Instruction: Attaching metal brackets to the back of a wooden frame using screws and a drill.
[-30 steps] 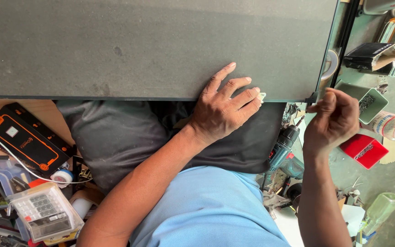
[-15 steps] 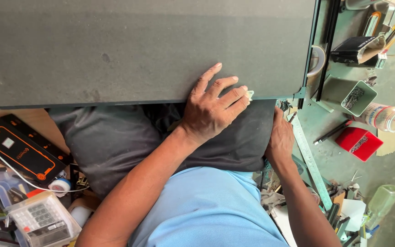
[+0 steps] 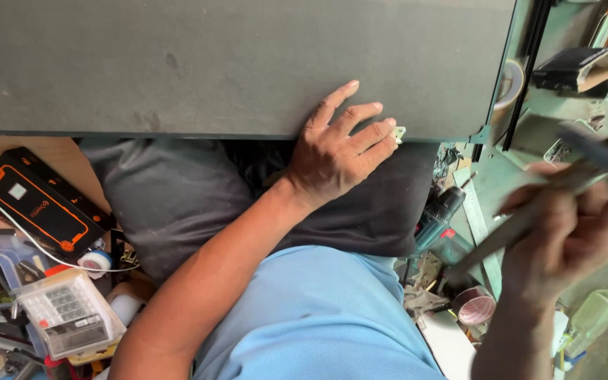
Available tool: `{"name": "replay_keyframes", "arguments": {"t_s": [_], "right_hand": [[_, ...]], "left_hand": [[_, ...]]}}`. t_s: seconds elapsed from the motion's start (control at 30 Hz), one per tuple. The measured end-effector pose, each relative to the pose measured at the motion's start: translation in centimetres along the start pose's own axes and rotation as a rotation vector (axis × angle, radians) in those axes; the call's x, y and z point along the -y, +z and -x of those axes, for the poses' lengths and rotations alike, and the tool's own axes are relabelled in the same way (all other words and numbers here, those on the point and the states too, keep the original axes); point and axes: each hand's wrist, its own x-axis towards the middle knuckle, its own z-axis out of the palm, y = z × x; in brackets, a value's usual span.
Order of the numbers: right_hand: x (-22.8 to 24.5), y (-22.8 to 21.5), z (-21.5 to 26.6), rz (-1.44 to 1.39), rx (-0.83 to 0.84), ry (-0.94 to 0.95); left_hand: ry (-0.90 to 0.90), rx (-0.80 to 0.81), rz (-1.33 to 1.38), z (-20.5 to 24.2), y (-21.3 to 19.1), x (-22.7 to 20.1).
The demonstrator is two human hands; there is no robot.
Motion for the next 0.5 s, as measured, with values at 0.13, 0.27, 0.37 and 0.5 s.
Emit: {"name": "replay_keyframes", "arguments": {"t_s": [0.13,0.27,0.37,0.5], "right_hand": [[-4.1,-2.8,2.0,0.107,0.53,0.053],[-0.7,1.1,2.5,0.398,0.448,0.164],[-2.4,0.0,1.9,0.319,0.194,-0.147],[-2.5,0.3,0.6,0.674,0.372,-0.359]], "left_hand": [[0.006,-0.02,0.007,-0.2,-0.1,0.3],[0.012,0.002,0.011,0.1,-0.4,0.3],[0.09,-0.024,-0.016,-0.7,0.2,0.6],[0.06,-0.024,0.037,-1.0,0.7,0.9]]}}
